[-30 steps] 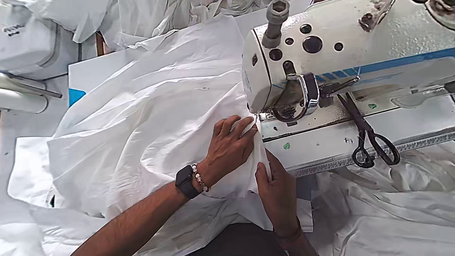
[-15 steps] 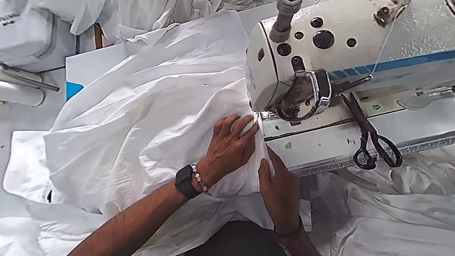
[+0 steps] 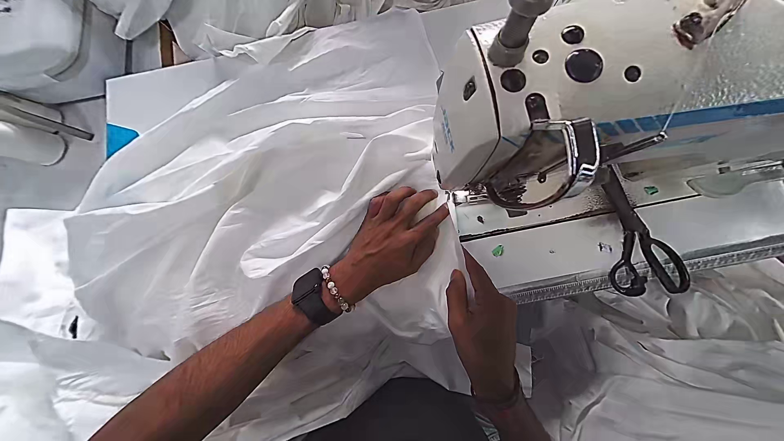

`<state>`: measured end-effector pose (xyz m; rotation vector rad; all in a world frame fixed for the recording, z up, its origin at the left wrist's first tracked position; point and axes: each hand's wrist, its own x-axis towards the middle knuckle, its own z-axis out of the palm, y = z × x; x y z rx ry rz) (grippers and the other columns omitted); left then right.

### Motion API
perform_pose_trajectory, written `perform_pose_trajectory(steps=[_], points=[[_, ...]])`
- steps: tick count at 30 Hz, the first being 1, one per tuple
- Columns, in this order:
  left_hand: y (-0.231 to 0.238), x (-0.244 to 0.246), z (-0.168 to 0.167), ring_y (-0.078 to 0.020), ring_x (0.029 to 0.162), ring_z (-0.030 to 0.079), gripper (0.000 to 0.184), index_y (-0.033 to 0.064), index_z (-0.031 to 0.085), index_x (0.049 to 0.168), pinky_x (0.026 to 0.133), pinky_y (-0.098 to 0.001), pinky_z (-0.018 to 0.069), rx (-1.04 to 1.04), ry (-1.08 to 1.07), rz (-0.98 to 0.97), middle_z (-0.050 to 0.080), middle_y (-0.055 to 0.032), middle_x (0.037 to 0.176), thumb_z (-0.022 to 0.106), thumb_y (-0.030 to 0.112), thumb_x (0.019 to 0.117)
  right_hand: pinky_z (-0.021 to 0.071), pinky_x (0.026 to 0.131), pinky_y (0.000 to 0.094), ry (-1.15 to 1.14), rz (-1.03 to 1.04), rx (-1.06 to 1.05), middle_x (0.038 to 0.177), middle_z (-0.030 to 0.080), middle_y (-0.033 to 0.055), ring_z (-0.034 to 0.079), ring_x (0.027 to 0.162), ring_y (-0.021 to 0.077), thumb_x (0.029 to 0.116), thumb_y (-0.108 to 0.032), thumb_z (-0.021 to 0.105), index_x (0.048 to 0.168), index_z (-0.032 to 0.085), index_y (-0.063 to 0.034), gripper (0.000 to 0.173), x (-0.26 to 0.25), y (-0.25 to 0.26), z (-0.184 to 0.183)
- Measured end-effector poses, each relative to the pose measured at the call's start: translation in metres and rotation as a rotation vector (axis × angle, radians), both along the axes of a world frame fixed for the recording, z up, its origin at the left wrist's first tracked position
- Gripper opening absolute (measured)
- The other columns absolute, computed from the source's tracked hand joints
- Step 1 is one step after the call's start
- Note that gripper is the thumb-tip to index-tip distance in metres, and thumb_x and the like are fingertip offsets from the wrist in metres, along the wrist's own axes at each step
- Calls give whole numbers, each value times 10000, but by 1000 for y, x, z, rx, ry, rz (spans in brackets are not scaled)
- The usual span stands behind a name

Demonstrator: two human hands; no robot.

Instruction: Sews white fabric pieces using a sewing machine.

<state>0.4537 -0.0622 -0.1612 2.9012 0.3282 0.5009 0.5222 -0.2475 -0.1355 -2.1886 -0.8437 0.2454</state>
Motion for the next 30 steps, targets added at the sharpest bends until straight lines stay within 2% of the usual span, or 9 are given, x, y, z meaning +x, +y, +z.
perform_pose_trajectory(steps=[3,5,7,10,15,20,24,28,30], points=[[18,2,4,-259,1315,494,361,285,715,1317,1101,-439,337,41,-31,-114,619,-31,1400,496,376,1044,458,422,262,-1,-2,3,635,664,-8,550,459,59,982,-180,547,1276,703,0,379,-1,3,0],[17,4,4,-268,1309,499,353,265,731,1293,1105,-442,336,66,-39,-121,633,-36,1379,503,351,1038,448,416,259,-4,-6,13,625,656,-8,533,447,57,984,-174,548,1277,703,7,377,0,6,-2],[-2,3,3,-285,1338,485,379,238,700,1332,1119,-451,338,75,-7,-22,608,-52,1414,483,290,1026,451,416,259,-12,-9,20,632,662,-1,533,445,61,986,-159,549,1287,699,3,373,2,8,-3],[-25,1,-2,-296,1396,435,423,226,652,1387,1144,-466,319,-1,21,103,547,-60,1488,447,287,1023,466,435,265,-15,-3,0,661,681,7,552,464,69,986,-159,547,1302,693,-4,381,5,8,-3],[7,3,1,-275,1323,490,384,256,704,1332,1107,-448,341,56,-29,-54,606,-46,1414,490,298,1015,419,400,251,-16,17,-1,597,622,-23,486,426,47,983,-157,538,1310,690,-1,393,3,5,3],[-20,-2,-1,-280,1420,417,443,272,614,1435,1152,-453,324,-6,37,76,513,-46,1530,431,280,1032,382,381,243,-4,14,-5,549,558,-46,426,402,38,976,-165,552,1328,683,-11,406,3,1,2],[-1,0,-1,-286,1381,447,411,282,659,1386,1119,-465,334,5,10,-17,554,-51,1480,457,301,1029,334,360,243,-31,36,-19,518,509,-64,372,382,34,954,-157,545,1309,701,-22,411,-1,-9,16],[16,6,4,-274,1299,505,339,274,730,1284,1078,-439,363,40,-46,-93,632,-48,1367,515,320,1026,340,358,237,-77,27,-41,549,570,-56,404,387,23,954,-181,558,1274,727,-42,387,-3,-14,28],[24,8,6,-271,1267,522,315,268,759,1235,1072,-434,365,42,-63,-145,655,-42,1319,540,340,1021,330,356,240,-116,37,-61,543,564,-54,400,384,27,956,-183,555,1264,732,-40,383,-2,-13,32]])
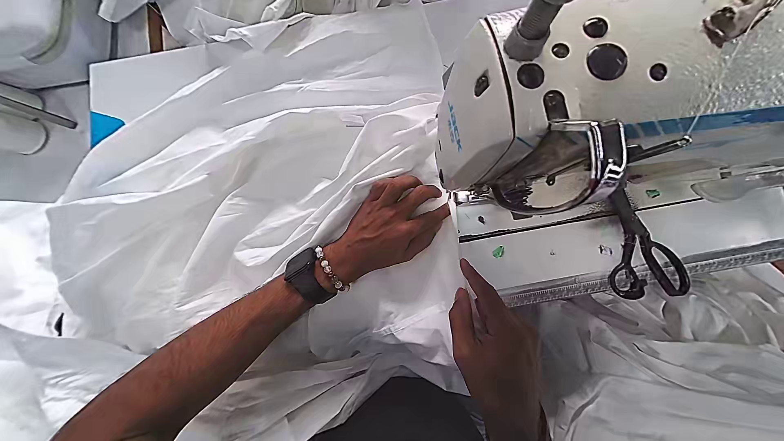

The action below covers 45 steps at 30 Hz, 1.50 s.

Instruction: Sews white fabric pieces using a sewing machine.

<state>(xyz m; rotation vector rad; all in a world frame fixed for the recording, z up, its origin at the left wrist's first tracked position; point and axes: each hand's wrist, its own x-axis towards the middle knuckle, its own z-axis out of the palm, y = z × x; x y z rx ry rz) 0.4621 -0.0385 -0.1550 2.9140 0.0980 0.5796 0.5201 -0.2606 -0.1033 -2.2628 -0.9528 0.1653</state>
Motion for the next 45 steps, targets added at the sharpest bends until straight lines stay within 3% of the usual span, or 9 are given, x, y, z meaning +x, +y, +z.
perform_pose_trajectory(steps=[8,11,14,21,27,30,34,41,45], points=[[37,17,3,-239,1184,570,228,312,811,1089,1064,-433,365,70,-106,-257,721,8,1157,620,397,999,375,381,335,-201,132,-160,543,583,-9,511,414,147,949,-175,537,1181,771,-77,344,31,33,23],[6,9,11,-241,1220,575,238,249,796,1076,1040,-434,406,-27,-10,-96,710,-13,1193,571,276,1002,389,417,380,-209,95,-184,568,568,-9,529,463,181,970,-295,541,1208,749,-143,351,53,57,7],[-37,-9,3,-226,1397,473,296,212,740,1172,1117,-449,416,-310,72,179,622,19,1400,506,232,993,437,460,442,-213,50,-301,633,617,25,598,536,237,959,-397,592,1274,721,-214,387,70,66,-21],[-17,-15,-6,-295,1430,445,365,357,678,1352,1182,-522,332,-117,51,-80,595,-33,1458,491,334,1039,456,418,394,-93,183,-232,716,657,-12,560,499,147,887,-289,619,1270,702,-133,422,61,-37,-10],[-29,-15,-6,-260,1321,542,291,244,775,1177,1125,-489,405,-133,-4,-149,660,-41,1330,527,269,1025,549,459,386,52,770,-400,893,666,48,673,640,204,794,-83,658,1023,703,-133,239,-22,-67,-47],[-29,-19,-5,-263,1352,520,307,273,758,1217,1132,-496,390,-136,23,-147,637,-36,1382,516,269,1029,594,652,457,335,935,-437,923,734,59,724,812,227,919,-160,627,1078,749,-144,200,-8,-43,-48],[-30,-21,-3,-267,1352,522,312,299,745,1244,1138,-513,381,-155,49,-150,627,-41,1401,513,273,1037,582,587,268,149,324,73,859,717,1,664,679,69,993,-159,566,1098,759,-100,227,30,4,-8],[-25,-11,-4,-226,1208,613,242,224,795,1069,1039,-473,457,-135,-61,-119,718,-9,1198,567,261,997,527,601,404,22,-49,-188,837,700,-36,640,671,133,960,-368,684,1036,776,-202,205,54,51,-26],[-24,-7,-1,-255,1282,546,349,213,718,1264,1010,-470,428,-115,33,59,644,-39,1344,501,327,1016,505,569,417,-16,-95,-227,771,685,-47,643,660,138,899,-301,715,961,769,-204,127,52,56,-24]])
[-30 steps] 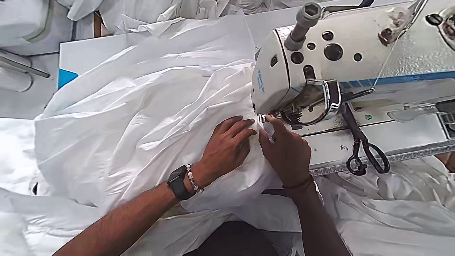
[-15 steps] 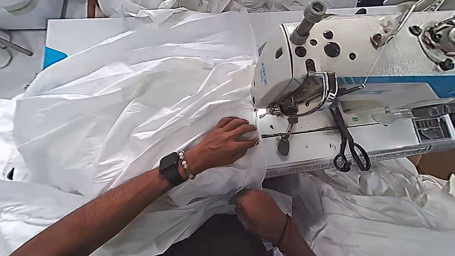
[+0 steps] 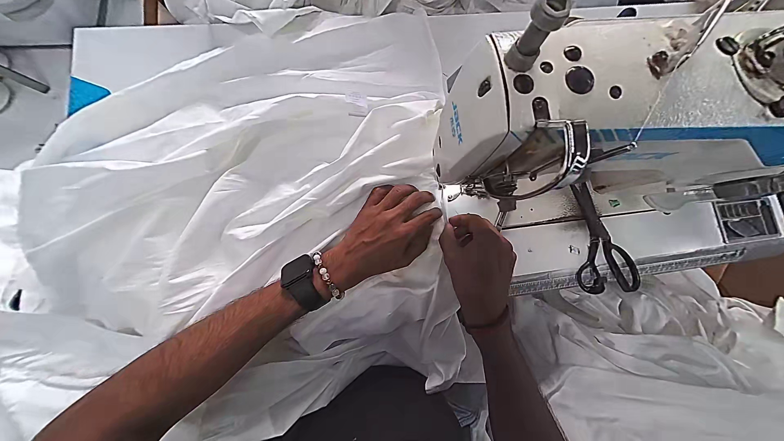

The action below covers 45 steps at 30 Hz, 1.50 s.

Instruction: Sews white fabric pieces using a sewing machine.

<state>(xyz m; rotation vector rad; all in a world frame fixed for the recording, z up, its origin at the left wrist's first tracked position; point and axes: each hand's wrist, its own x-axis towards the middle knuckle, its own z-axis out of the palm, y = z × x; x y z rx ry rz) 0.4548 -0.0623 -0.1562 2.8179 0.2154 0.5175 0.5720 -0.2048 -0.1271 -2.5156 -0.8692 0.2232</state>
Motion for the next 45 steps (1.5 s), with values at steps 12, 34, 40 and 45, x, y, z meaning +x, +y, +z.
perform_pose_trajectory(steps=[12,34,40,45], points=[[-6,-3,-5,-267,1463,439,409,215,680,1364,1215,-501,321,-5,11,-113,578,11,1500,441,288,1040,531,803,385,-300,284,208,1062,705,85,644,973,243,945,-308,660,1061,796,-153,237,-32,-51,-14],[-8,-9,-3,-240,1424,461,388,271,691,1356,1177,-467,325,31,10,-102,615,62,1452,491,321,1027,458,446,327,-331,254,197,643,670,21,608,514,158,1008,-214,598,1083,802,-109,241,-10,-53,-31],[-5,-9,-1,-262,1420,455,363,312,714,1315,1162,-484,322,24,27,-162,611,42,1455,490,314,1029,348,389,320,-436,388,14,533,542,8,506,421,171,1003,-177,530,1252,756,-111,343,-14,-61,-23],[10,1,-1,-281,1415,443,377,321,703,1335,1172,-489,297,46,27,-108,610,14,1444,488,333,1025,347,377,343,-442,375,-61,506,528,5,512,404,187,996,-203,509,1316,727,-160,390,-1,-43,-19]])
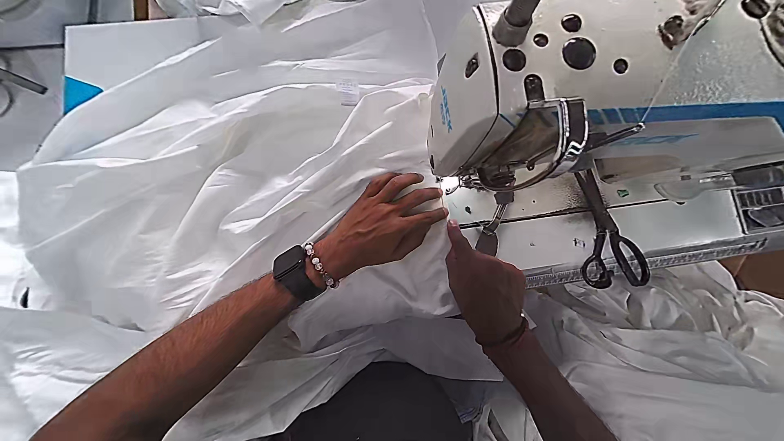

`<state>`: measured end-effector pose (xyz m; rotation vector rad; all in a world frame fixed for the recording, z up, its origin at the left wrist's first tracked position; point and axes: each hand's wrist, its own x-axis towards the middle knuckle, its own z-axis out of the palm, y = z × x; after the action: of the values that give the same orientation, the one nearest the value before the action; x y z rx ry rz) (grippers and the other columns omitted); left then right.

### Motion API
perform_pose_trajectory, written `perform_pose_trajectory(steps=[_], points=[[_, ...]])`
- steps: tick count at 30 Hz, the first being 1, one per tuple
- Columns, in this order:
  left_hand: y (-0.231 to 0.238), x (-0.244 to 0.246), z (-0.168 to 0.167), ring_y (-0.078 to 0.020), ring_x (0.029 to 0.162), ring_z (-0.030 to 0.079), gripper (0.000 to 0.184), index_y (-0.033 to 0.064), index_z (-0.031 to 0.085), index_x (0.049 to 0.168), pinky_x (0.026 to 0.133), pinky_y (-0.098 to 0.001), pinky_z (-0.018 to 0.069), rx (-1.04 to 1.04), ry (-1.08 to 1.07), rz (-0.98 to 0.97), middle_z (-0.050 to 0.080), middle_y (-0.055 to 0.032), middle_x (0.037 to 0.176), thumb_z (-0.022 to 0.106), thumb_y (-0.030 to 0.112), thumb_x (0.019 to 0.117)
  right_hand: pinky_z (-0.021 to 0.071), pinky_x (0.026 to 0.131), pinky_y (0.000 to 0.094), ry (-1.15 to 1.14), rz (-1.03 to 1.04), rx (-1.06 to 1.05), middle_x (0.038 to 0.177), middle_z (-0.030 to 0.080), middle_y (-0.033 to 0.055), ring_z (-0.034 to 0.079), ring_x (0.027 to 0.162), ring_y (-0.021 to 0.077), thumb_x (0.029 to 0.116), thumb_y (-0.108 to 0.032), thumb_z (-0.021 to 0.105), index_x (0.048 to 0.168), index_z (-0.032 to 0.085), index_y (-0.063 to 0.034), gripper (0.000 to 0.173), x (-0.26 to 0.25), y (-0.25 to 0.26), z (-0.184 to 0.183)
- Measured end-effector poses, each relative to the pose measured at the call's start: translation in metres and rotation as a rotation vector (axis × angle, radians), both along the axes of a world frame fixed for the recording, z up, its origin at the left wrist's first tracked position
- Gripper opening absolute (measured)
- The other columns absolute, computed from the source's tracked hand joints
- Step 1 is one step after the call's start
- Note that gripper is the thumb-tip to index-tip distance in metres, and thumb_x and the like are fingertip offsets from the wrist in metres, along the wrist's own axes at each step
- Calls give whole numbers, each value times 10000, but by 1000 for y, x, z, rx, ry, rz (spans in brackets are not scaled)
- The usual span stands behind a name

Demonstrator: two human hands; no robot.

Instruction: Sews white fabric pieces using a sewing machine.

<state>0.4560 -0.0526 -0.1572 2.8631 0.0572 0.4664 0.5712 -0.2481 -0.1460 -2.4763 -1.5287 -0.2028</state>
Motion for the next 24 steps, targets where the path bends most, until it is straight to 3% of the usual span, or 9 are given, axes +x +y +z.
perform_pose_trajectory(steps=[4,12,14,16,17,18,20,22,24], points=[[21,9,4,-279,1324,500,343,293,744,1272,1119,-476,323,30,-28,-11,671,5,1328,522,339,1014,354,399,362,-5,-10,-40,506,519,16,526,425,216,1009,-227,498,1366,689,-192,407,11,22,3],[84,29,7,-279,1369,484,302,318,762,1201,1148,-496,284,136,-71,-157,684,36,1330,513,321,1030,390,409,389,10,-70,-97,539,565,43,582,461,246,1017,-254,529,1336,689,-187,364,15,59,9],[68,20,19,-326,1398,461,311,286,736,1244,1187,-526,260,205,23,-19,648,-8,1389,495,296,1049,398,404,392,-8,-91,-63,542,574,43,590,463,247,1011,-249,541,1294,710,-170,339,12,63,6],[16,-2,44,-380,1394,462,308,180,726,1236,1158,-567,317,177,196,252,626,-93,1399,504,220,1026,398,405,383,-20,-122,9,565,578,27,595,486,231,1015,-246,534,1255,726,-175,315,9,62,-3],[-19,-17,50,-382,1399,467,365,150,705,1273,1128,-568,361,113,260,413,604,-112,1436,468,266,1021,404,415,378,-12,-138,52,593,592,22,600,507,221,1023,-246,532,1256,735,-180,316,7,58,-7],[-50,-32,51,-391,1436,440,493,126,638,1386,1134,-588,366,39,304,546,546,-129,1511,405,363,1021,420,438,375,5,-153,102,636,619,21,610,541,213,1033,-256,527,1239,743,-181,308,6,56,-10],[-93,-63,33,-425,1539,262,772,78,419,1571,1210,-693,196,-153,345,670,329,-163,1660,315,615,1026,469,479,390,84,-194,159,731,668,31,644,601,218,1043,-295,529,1180,731,-153,283,4,52,-10],[-91,-88,6,-343,1586,165,817,149,321,1628,1238,-688,93,-169,290,697,243,-52,1710,266,693,1020,459,481,415,210,-228,161,727,631,35,617,581,227,1033,-329,561,1159,656,-125,258,5,48,-3],[-45,-101,-5,-262,1593,158,744,242,295,1640,1268,-608,122,-88,266,606,228,46,1715,252,672,1033,454,479,438,337,-236,160,675,588,26,587,553,231,1015,-307,603,1157,623,-116,238,11,44,3]])
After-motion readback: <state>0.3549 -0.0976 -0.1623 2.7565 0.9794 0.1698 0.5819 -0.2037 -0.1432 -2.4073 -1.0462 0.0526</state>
